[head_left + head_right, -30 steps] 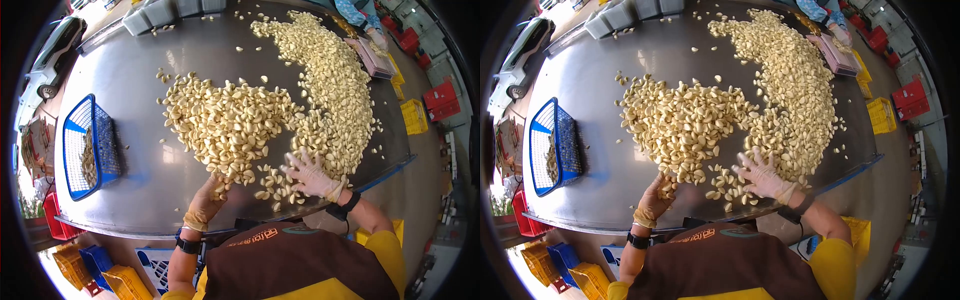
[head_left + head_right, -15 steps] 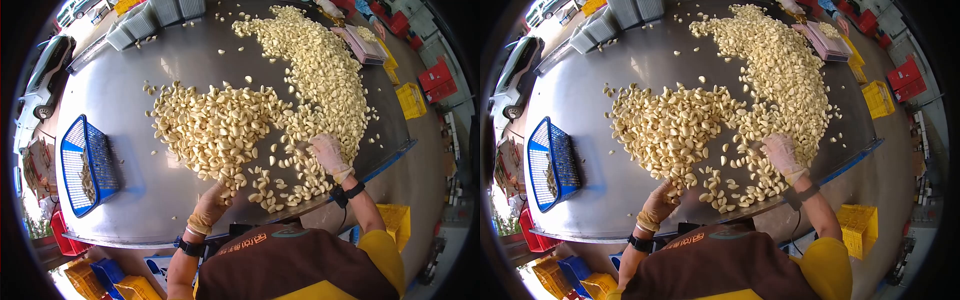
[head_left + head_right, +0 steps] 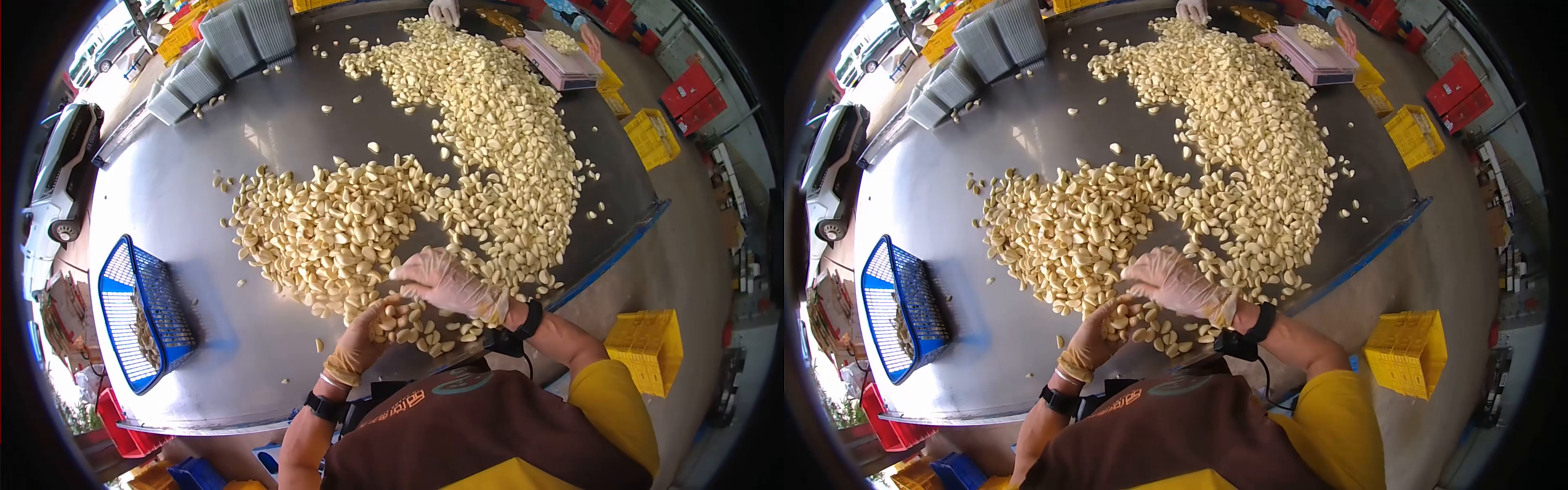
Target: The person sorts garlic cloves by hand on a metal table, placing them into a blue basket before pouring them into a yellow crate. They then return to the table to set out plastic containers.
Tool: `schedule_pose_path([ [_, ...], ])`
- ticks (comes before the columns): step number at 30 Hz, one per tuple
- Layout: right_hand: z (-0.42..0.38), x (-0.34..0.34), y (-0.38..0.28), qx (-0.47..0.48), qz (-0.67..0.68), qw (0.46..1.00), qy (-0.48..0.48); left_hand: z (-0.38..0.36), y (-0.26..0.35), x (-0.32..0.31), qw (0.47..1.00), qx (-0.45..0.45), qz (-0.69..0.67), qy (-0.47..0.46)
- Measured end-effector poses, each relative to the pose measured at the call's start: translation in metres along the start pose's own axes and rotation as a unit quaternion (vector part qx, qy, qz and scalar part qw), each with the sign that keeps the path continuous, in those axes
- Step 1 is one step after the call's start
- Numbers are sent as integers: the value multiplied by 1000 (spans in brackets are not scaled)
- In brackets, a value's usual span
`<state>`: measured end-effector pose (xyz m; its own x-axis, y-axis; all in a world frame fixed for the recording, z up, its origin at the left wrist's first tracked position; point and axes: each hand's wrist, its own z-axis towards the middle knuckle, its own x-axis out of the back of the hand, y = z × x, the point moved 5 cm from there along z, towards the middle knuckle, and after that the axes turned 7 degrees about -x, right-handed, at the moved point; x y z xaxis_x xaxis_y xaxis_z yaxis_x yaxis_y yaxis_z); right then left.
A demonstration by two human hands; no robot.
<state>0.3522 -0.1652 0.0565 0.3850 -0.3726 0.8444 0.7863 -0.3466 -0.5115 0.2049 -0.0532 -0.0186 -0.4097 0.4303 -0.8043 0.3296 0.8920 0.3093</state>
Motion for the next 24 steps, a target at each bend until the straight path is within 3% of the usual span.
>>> schedule_pose_path([
  [4,17,-3,79,-177,75,981,33,6,-5,-3,999,11,-2,-33],
  [5,25,-10,88,-176,77,981,35,7,-4,-5,999,16,-1,-35],
  [7,40,-16,85,-96,-60,991,76,11,-4,-8,998,28,-10,-64],
  [8,41,-25,93,-98,-59,990,77,12,-6,-9,998,29,-9,-62],
  [10,50,-32,100,-101,-188,972,97,13,-4,-8,1000,8,4,-16],
  [12,40,-16,85,-175,-40,983,30,9,3,-5,999,-10,-10,-37],
  [14,28,-7,42,-163,126,978,9,-3,13,-7,1000,-14,-6,-4],
  [16,25,-3,-7,-36,113,992,-38,-1,13,6,999,-28,-27,-16],
  [18,27,-7,-16,-46,134,987,-77,-1,16,12,995,-34,-94,-13],
  [22,33,-32,5,1,-3,999,-33,-15,29,19,991,-63,-119,-9],
  [24,31,-47,-10,51,-225,973,-27,-28,35,22,991,-75,-108,31],
])
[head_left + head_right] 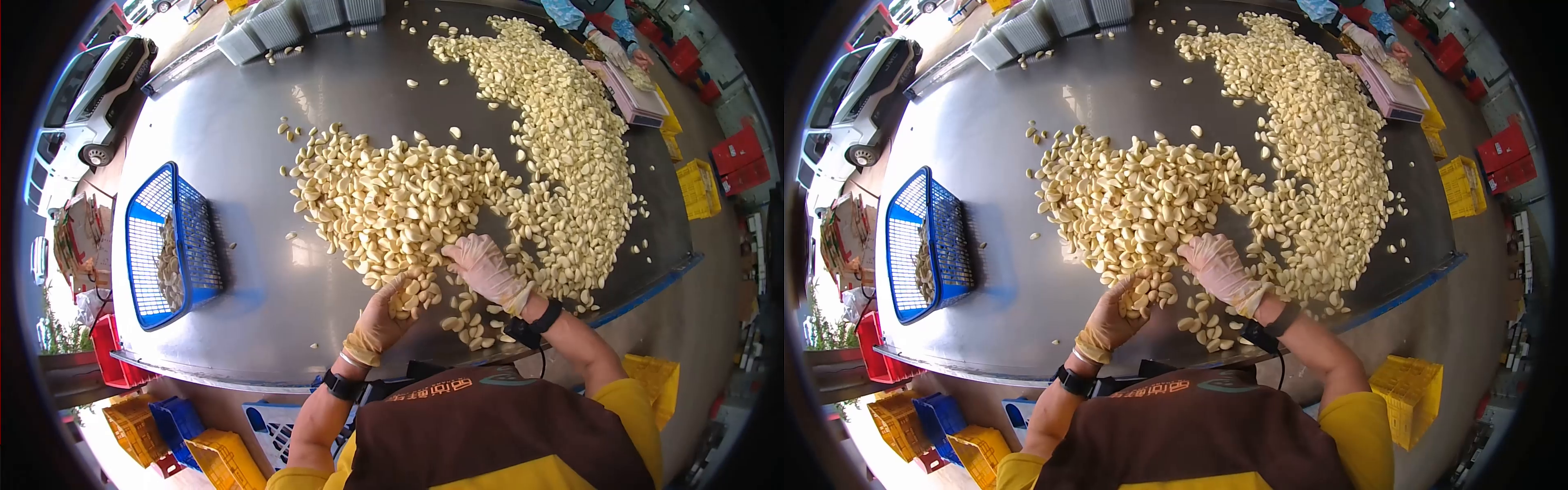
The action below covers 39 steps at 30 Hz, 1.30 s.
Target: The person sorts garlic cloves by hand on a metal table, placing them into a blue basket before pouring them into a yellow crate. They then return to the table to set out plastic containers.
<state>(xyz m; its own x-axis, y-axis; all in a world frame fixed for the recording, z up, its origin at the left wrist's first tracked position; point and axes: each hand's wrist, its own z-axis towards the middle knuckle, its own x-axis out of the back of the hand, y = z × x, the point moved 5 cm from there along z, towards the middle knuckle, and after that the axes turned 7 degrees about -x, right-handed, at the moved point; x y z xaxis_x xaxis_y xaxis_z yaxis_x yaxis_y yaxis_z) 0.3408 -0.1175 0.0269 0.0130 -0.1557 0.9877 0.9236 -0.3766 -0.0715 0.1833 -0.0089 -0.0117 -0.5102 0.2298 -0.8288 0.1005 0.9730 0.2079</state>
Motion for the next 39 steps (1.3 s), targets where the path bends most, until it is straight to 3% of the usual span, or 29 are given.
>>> schedule_pose_path([
  [1,-1,-11,-5,1,-84,996,11,-4,5,5,1000,-8,7,-11],
  [2,-3,-13,-4,4,-82,997,11,-7,7,7,1000,-17,13,-22],
  [6,-8,-4,8,-20,35,999,-4,-15,6,13,1000,-9,27,7],
  [8,-10,20,7,-72,204,976,15,-13,0,14,1000,-9,30,-1],
  [10,-2,37,-18,-39,202,979,-11,-13,-9,11,999,-6,35,-8],
  [11,3,43,-32,-8,255,967,-15,-13,-7,4,976,-87,191,-54],
  [12,6,46,-41,23,308,951,-18,-16,-2,-3,920,-166,343,-97],
  [13,12,41,-38,10,325,945,-24,-10,-5,6,1000,12,-18,-20],
  [18,26,21,-10,-31,340,939,39,-39,45,10,984,-124,-129,1],
  [20,20,16,-25,49,260,964,9,-74,94,4,952,-200,-231,-20],
  [21,16,7,-37,59,201,975,-80,-91,126,11,939,-255,-232,-16],
  [22,15,6,-48,58,201,974,-83,-110,164,22,926,-304,-220,-43],
  [24,11,1,-80,188,66,975,-101,-155,245,45,895,-390,-201,-78],
  [25,7,-19,-81,171,38,971,-160,-176,293,72,883,-393,-233,-104],
  [27,4,-24,-67,171,33,974,-146,-228,375,98,829,-554,-64,-32],
  [29,-6,-21,-40,157,-41,981,-103,-261,427,118,767,-630,94,72],
  [30,-16,-25,-21,141,-61,981,-116,-270,441,129,734,-643,178,129],
  [31,-24,-12,-6,78,-77,983,-147,-275,446,142,712,-603,264,246],
  [32,-31,1,7,21,-128,964,-234,-274,426,122,683,-492,387,376],
  [33,-45,7,23,2,-163,955,-246,-275,441,144,534,-484,509,470],
  [35,-52,30,21,-22,-142,959,-244,-259,402,100,168,-425,677,576],
  [36,-49,35,15,-19,-110,967,-227,-237,357,53,150,-515,684,494],
  [37,-38,37,6,-15,-36,983,-179,-205,328,36,321,-645,601,346],
  [39,-9,36,-11,12,58,997,-52,-141,256,-2,368,-580,703,182],
])
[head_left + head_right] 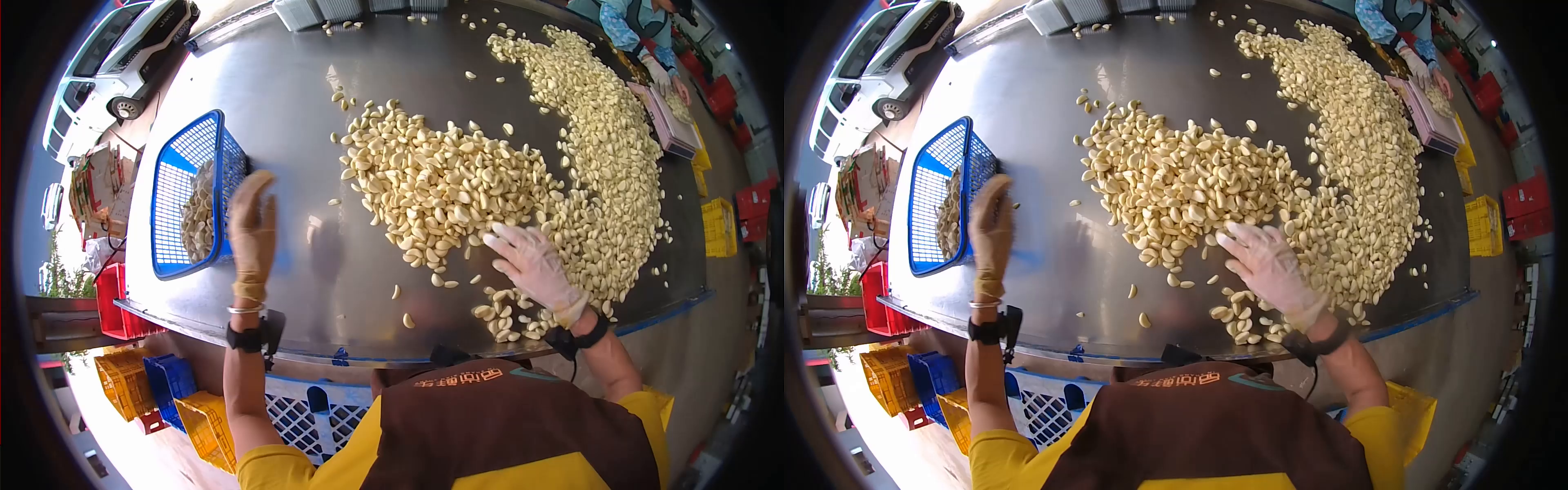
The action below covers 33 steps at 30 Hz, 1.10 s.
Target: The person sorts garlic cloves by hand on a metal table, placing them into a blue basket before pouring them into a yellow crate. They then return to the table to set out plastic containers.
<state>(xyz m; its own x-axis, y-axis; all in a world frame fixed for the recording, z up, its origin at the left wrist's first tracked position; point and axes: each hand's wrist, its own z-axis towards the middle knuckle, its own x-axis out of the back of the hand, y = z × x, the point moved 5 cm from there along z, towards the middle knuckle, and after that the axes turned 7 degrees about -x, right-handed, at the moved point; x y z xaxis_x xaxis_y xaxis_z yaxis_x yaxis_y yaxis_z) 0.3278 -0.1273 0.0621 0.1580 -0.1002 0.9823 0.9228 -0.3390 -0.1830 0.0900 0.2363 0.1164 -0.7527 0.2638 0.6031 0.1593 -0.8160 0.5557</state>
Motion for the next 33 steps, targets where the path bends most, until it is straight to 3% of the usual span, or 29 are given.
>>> schedule_pose_path([
  [1,19,-6,-1,-8,-5,999,32,-8,27,-38,992,-52,36,-110],
  [2,36,-14,0,-6,-9,999,48,-23,37,-73,980,-30,-11,-196],
  [4,68,-26,-2,5,-8,997,74,-45,48,-122,969,-29,-20,-243],
  [7,80,-36,-11,41,31,998,44,-59,46,-156,954,-40,4,-296],
  [8,70,-37,-12,50,-17,999,11,-63,44,-165,946,-39,11,-321],
  [11,18,-58,12,65,-75,991,-88,-70,35,-172,945,-22,19,-325],
  [13,-17,-37,23,-7,-63,973,-223,-72,33,-168,946,-8,12,-324],
  [16,-50,-7,40,-38,-83,964,-251,-71,30,-171,946,18,13,-325],
  [17,-51,-9,42,-48,-81,963,-251,-70,29,-175,946,37,23,-320],
  [19,-27,0,38,-10,40,995,-93,-71,28,-183,951,55,17,-304],
  [21,10,-10,15,45,-27,998,24,-68,34,-184,956,71,17,-285],
  [23,55,-28,-15,91,-78,988,99,-62,38,-181,934,130,42,-329],
  [24,75,-36,-29,82,-43,994,56,-57,36,-179,935,121,45,-330],
  [25,90,-47,-39,56,-1,998,28,-57,28,-175,929,193,-77,-306],
  [26,96,-56,-49,48,-58,997,3,-58,21,-171,904,263,-197,-275],
  [27,96,-65,-60,45,-115,992,-24,-53,24,-162,905,265,-195,-271],
  [28,86,-68,-68,76,-76,991,-75,-48,29,-148,846,338,-366,-190],
  [29,71,-68,-72,111,-40,985,-128,-47,30,-138,751,392,-523,-95],
  [30,50,-73,-69,123,-23,973,-192,-50,28,-131,655,371,-656,-58],
  [31,15,-51,-69,139,-72,932,-327,-58,25,-121,654,372,-658,-29],
  [33,-12,-43,-49,174,-8,904,-390,-60,46,-128,510,406,-758,26],
])
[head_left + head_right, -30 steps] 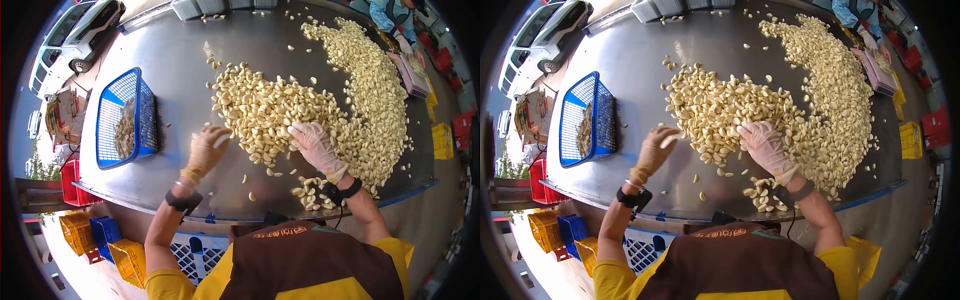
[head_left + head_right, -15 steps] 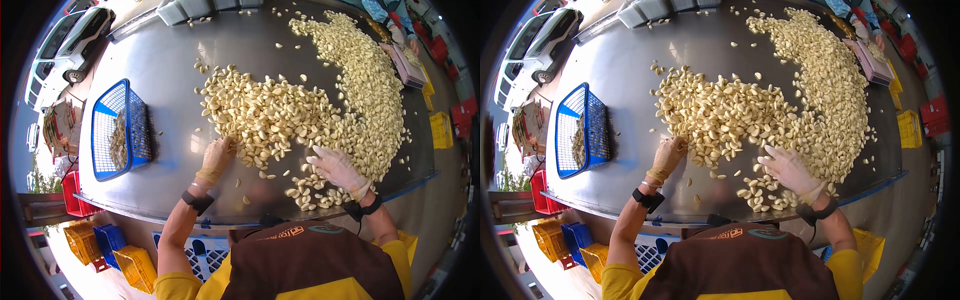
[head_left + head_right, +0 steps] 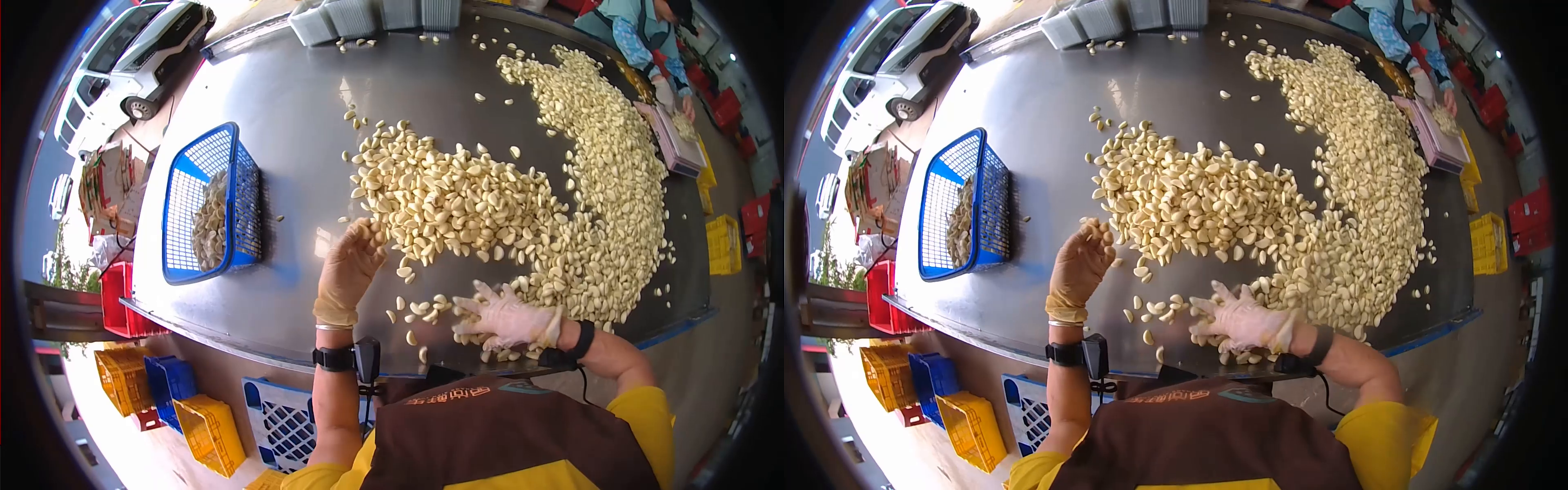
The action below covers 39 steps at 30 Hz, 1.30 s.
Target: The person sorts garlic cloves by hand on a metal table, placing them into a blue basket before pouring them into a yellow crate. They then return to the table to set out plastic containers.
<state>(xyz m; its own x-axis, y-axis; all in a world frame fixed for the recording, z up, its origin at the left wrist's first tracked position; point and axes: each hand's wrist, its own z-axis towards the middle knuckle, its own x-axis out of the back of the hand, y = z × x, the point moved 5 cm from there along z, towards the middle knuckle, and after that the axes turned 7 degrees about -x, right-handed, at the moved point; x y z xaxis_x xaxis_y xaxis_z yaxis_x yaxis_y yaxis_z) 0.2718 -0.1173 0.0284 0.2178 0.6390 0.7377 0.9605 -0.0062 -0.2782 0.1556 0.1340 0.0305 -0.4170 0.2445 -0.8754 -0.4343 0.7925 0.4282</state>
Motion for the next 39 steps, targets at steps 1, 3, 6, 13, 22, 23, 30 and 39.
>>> schedule_pose_path([
  [1,-3,12,7,10,63,997,34,3,-13,4,1000,13,-26,1],
  [3,10,48,30,0,105,980,171,11,-47,12,998,58,-40,4],
  [6,61,107,67,-85,55,871,482,12,-88,11,991,133,-20,23],
  [13,101,118,85,-170,-63,829,529,4,-97,14,983,143,115,-1],
  [22,20,60,26,-96,140,838,519,-5,-136,13,972,187,134,-45],
  [23,11,59,33,-82,210,820,526,-5,-137,15,976,172,135,-13],
  [30,5,47,32,-75,228,824,513,-7,-141,-4,842,95,527,-75],
  [39,-11,33,25,-126,344,724,585,-20,-150,-20,856,95,500,-97],
])
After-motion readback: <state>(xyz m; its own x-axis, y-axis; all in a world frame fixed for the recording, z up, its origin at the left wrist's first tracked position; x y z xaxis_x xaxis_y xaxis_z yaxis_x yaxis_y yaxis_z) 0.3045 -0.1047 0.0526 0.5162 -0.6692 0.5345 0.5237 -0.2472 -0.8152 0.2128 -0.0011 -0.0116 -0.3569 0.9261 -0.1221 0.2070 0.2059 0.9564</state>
